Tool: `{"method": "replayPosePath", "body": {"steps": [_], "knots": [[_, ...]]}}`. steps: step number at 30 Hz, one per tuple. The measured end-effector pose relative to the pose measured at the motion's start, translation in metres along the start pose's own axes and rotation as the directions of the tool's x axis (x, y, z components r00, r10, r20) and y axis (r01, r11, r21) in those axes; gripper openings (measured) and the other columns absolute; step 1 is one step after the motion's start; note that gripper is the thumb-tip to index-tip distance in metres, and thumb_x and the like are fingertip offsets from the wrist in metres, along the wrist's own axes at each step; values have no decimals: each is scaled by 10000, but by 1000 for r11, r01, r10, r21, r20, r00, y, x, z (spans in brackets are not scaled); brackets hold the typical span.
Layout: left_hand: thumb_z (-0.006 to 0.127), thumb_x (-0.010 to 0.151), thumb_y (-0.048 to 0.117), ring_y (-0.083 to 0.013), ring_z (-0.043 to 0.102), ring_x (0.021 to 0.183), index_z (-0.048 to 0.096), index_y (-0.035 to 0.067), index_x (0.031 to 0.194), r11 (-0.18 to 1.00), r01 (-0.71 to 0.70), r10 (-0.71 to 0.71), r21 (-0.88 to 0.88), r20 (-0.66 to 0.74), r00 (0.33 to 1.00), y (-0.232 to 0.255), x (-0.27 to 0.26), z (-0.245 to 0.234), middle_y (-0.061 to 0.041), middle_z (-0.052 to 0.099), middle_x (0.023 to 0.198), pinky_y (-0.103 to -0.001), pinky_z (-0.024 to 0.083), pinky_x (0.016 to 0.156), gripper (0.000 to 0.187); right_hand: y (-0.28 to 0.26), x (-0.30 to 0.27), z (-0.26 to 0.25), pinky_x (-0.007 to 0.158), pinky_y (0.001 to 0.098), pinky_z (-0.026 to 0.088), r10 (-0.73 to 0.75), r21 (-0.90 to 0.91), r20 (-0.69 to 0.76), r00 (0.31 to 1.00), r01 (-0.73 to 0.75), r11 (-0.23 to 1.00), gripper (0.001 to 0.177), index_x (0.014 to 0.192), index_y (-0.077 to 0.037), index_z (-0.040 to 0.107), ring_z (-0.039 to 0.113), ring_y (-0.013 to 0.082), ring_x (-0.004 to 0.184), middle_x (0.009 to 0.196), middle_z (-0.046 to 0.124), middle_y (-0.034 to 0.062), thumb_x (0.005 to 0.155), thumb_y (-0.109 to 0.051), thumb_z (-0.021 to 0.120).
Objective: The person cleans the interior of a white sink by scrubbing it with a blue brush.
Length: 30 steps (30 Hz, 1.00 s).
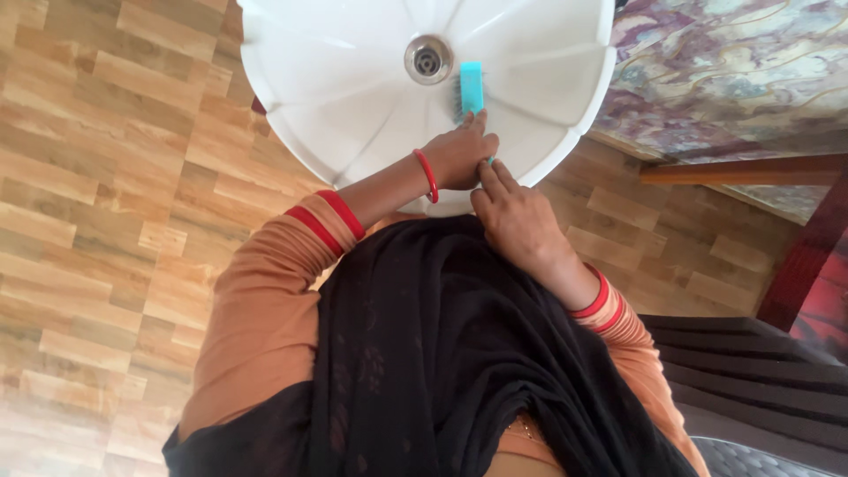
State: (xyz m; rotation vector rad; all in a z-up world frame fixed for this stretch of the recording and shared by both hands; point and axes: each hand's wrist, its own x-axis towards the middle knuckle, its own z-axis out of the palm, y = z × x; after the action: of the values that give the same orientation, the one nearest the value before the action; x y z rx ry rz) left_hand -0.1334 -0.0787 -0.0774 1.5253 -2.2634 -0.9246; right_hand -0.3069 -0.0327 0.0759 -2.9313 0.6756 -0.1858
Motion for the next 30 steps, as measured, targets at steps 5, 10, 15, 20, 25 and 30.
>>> {"method": "replayPosePath", "body": {"steps": [5,10,15,20,25,30], "knots": [[659,893,163,-619,336,1392,593,-66,1169,981,-29,48,194,-94,994,-50,47,-17,-492,282,1486,-565,371,1149,365,37,37,45,759,402,606,-13,-63,-63,998,9,998,65,893,9,629,607,393,1282,1372,589,310,830,-1,638],[649,893,159,-610,321,1418,591,-61,1164,966,83,-60,244,-102,993,-82,53,-42,-481,248,1520,-567,371,1138,354,54,67,67,814,395,603,-43,-109,-115,992,30,994,96,869,-9,629,598,387,1317,1388,587,300,775,9,621],[640,912,185,-646,328,1381,576,-44,1206,985,55,-58,161,14,998,-76,28,-25,-503,251,1490,-580,395,1097,379,39,48,65,816,420,601,-37,-20,-41,998,36,999,70,856,-13,633,599,406,1312,1377,573,315,787,-11,624],[666,911,178,-624,369,1376,605,-38,1144,947,-5,46,320,-121,992,-101,53,-32,-494,278,1504,-604,405,1099,324,55,72,86,795,443,599,-48,-127,-36,998,43,991,68,847,3,632,588,454,1273,1389,544,374,855,-64,635],[668,895,142,-627,369,1397,612,-16,1076,969,48,28,241,-304,952,-125,99,-73,-441,306,1528,-576,438,1092,246,100,118,79,887,420,600,-26,-193,-108,994,5,981,59,875,9,638,567,427,1356,1444,526,343,874,-25,590],[671,938,174,-676,326,1378,581,-24,1128,978,-53,102,200,-242,965,-122,94,-40,-508,257,1493,-608,393,1131,289,79,92,69,872,438,599,-22,-135,-71,997,12,991,65,842,7,664,567,443,1305,1407,543,349,840,-44,625]]}}
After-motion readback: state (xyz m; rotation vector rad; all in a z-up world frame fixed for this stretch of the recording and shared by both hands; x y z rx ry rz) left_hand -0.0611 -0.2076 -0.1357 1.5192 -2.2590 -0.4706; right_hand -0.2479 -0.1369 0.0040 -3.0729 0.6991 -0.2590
